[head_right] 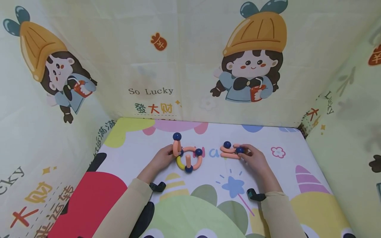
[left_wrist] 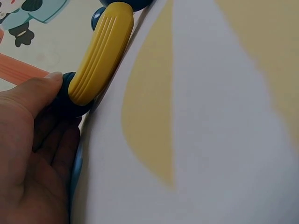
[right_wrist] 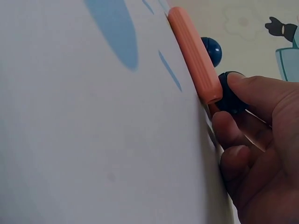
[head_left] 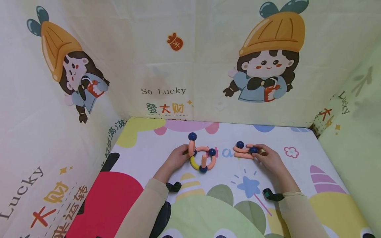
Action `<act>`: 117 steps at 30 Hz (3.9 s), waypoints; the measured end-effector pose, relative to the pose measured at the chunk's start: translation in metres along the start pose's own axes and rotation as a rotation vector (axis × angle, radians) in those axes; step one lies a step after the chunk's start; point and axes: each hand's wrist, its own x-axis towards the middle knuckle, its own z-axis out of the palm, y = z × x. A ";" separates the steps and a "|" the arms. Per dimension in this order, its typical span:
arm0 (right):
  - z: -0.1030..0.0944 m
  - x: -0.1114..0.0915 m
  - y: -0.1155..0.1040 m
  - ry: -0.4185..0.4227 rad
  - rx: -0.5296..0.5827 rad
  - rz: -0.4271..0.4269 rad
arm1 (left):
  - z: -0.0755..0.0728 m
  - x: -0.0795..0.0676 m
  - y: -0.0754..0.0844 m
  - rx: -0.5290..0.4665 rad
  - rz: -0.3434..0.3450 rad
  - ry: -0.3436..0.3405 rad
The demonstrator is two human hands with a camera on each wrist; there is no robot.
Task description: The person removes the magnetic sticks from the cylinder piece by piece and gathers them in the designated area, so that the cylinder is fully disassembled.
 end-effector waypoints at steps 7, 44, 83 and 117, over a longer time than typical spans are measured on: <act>0.002 0.000 0.000 -0.002 -0.006 0.019 | 0.000 -0.001 0.002 -0.013 0.001 -0.002; 0.022 -0.020 -0.074 -0.063 0.089 -0.231 | 0.000 -0.001 0.002 -0.001 -0.023 0.004; 0.133 -0.033 -0.136 -0.431 0.448 -0.259 | -0.002 -0.001 0.001 0.021 0.032 0.007; 0.078 -0.029 -0.094 -0.204 0.200 -0.196 | -0.001 -0.001 0.003 0.008 -0.003 -0.001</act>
